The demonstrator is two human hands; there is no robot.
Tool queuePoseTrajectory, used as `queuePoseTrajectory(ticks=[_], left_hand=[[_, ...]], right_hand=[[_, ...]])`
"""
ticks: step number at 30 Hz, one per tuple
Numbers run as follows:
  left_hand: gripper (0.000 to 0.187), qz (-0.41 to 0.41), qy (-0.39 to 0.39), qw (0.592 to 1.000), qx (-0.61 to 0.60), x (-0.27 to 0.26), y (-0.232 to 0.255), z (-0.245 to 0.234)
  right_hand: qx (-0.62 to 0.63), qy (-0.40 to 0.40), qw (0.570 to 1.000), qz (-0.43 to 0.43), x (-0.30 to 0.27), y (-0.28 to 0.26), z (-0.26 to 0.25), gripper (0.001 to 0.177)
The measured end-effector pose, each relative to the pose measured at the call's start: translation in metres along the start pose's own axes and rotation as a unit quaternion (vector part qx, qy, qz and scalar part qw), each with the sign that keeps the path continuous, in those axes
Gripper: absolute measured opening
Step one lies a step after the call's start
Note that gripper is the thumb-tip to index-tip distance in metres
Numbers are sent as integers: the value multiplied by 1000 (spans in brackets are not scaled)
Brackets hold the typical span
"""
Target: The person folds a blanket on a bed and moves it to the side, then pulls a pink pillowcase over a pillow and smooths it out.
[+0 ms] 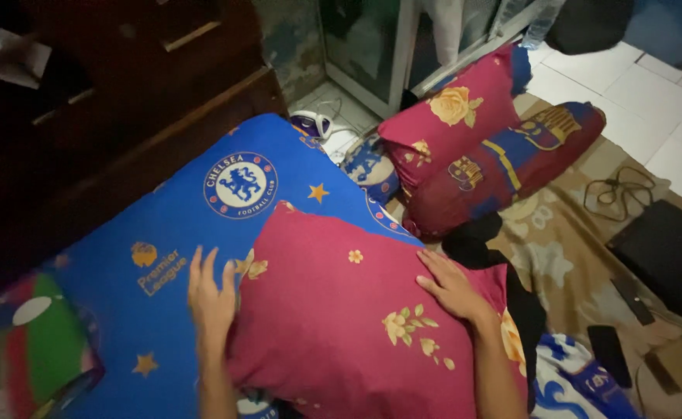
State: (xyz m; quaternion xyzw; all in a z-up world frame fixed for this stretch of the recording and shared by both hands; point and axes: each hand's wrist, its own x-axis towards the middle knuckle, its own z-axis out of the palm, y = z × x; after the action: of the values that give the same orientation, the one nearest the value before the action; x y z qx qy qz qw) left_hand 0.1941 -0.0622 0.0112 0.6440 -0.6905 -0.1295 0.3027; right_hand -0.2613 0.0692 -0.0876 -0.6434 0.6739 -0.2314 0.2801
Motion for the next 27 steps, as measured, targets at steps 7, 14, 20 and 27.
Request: queuePoseTrajectory(ticks=[7, 14, 20, 27], left_hand=[[58, 247, -82, 966, 0, -17, 94, 83], [63, 170, -62, 977, 110, -24, 74, 69], [60, 6, -124, 991, 51, -45, -1, 59], [60, -154, -184, 968, 79, -51, -162, 93]], right_hand=[[8, -2, 1000, -20, 1, -1, -3, 68], [4, 13, 1000, -10, -4, -2, -1, 68], [3, 0, 1000, -28, -1, -6, 0, 69], [1, -7, 1000, -18, -5, -1, 2, 69]])
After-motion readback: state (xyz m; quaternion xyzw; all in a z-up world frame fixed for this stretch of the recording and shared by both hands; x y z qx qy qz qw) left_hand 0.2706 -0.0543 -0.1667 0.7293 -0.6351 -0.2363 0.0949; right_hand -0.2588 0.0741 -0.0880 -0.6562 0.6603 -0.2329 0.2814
